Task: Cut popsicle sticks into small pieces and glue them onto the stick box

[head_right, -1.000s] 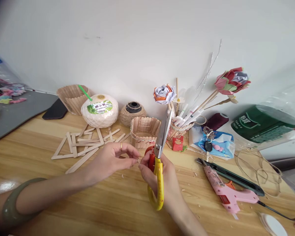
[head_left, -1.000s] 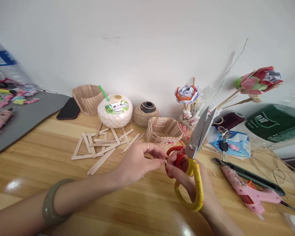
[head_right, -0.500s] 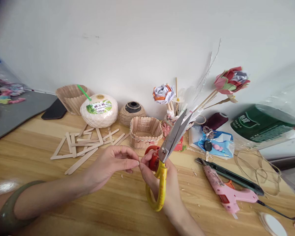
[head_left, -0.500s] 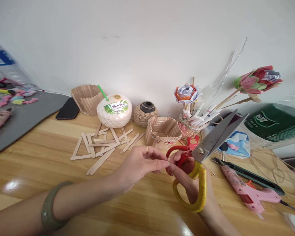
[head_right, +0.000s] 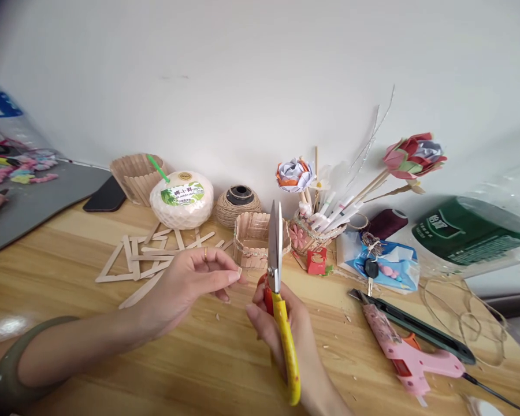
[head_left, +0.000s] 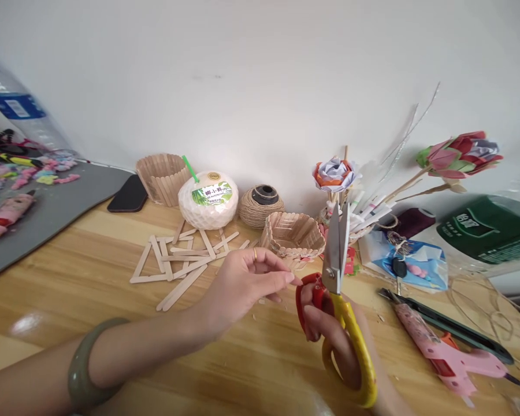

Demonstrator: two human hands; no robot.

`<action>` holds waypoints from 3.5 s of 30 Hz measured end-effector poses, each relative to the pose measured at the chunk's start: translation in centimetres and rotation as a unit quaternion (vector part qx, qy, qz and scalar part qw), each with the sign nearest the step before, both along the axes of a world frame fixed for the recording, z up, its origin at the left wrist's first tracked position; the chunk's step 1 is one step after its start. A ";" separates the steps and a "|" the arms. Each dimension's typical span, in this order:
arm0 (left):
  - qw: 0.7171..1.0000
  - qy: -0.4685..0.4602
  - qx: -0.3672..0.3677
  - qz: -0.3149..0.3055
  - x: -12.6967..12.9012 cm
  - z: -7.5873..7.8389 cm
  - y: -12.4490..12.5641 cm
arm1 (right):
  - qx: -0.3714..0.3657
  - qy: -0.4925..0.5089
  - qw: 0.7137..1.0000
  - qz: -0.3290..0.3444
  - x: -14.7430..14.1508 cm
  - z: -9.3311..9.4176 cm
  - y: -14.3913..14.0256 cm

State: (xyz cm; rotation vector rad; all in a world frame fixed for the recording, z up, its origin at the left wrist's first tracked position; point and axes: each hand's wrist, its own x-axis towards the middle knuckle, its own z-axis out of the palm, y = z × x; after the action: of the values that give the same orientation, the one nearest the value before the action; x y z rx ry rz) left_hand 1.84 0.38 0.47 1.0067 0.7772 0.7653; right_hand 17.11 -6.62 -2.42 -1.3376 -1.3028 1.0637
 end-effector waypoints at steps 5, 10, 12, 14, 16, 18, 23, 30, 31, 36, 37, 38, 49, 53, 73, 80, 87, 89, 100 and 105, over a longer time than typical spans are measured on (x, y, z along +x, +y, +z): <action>0.999 -0.038 0.013 0.025 -0.4 1.0 0.2 | -0.022 0.011 0.999 0.031 0.3 -0.4 -0.6; 0.998 -0.051 0.027 0.038 -0.6 1.3 0.2 | -0.029 -0.062 0.994 0.079 0.5 -0.6 -0.9; 0.997 -0.051 0.029 0.040 -0.5 1.4 0.1 | -0.028 -0.089 0.992 0.091 0.5 -0.8 -1.0; 0.998 -0.046 0.028 0.041 -0.5 1.5 0.0 | -0.029 -0.107 0.990 0.089 0.4 -0.9 -1.1; 0.998 -0.039 0.023 0.045 -0.4 1.7 -0.1 | -0.036 -0.116 0.990 0.073 0.3 -0.8 -1.1; 0.998 -0.033 0.011 0.046 -0.3 1.8 -0.3 | -0.039 -0.120 0.990 0.056 0.1 -0.6 -1.1; 0.999 -0.019 -0.014 0.046 -0.4 2.0 -0.3 | -0.033 -0.144 0.988 0.043 0.1 -0.4 -1.2; 0.998 -0.018 -0.030 0.050 -0.3 2.1 -0.4 | -0.018 -0.153 0.988 0.031 0.2 -0.6 -1.2; 0.998 -0.020 -0.030 0.050 -0.3 2.1 -0.4 | -0.016 -0.152 0.988 0.033 0.1 -0.5 -1.2; 0.997 -0.034 -0.041 0.047 -0.3 2.0 -0.5 | -0.006 -0.142 0.989 0.045 -0.1 0.0 -1.0; 0.997 -0.035 -0.044 0.046 -0.3 1.9 -0.5 | -0.006 -0.140 0.989 0.049 -0.1 0.0 -1.0; 0.997 -0.037 -0.046 0.045 -0.3 1.9 -0.6 | -0.005 -0.138 0.989 0.052 -0.1 0.1 -1.0; 0.996 -0.056 -0.064 0.023 -0.5 1.7 -0.5 | -0.023 -0.121 0.989 0.083 0.0 0.6 -0.7; 0.997 -0.048 -0.063 0.006 -0.7 1.6 -0.4 | -0.030 -0.115 0.988 0.097 0.1 0.7 -0.5; 1.000 -0.007 -0.023 0.009 -0.6 1.1 0.2 | -0.020 -0.152 0.985 0.083 0.2 1.5 -1.1; 0.999 0.011 -0.010 0.030 -0.5 1.0 0.1 | -0.029 -0.144 0.986 0.083 0.3 1.2 -1.1; 0.999 0.004 -0.010 0.034 -0.3 0.8 0.0 | -0.021 -0.152 0.985 0.074 0.0 1.2 -1.3; 0.999 0.000 -0.017 0.036 -0.3 0.9 0.0 | -0.026 -0.150 0.985 0.077 0.1 1.1 -1.1; 0.999 -0.005 -0.034 0.031 -0.4 1.6 0.0 | -0.047 -0.131 0.985 0.101 0.3 0.7 -0.5; 0.999 -0.016 -0.030 0.017 -0.5 1.5 -0.1 | -0.047 -0.126 0.985 0.112 0.3 1.0 -0.6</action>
State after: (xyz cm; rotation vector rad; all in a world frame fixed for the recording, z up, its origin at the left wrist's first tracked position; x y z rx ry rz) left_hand 1.33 0.30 1.94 0.9272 0.7864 0.7818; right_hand 17.38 -7.19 -1.46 -1.4567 -1.6394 1.1470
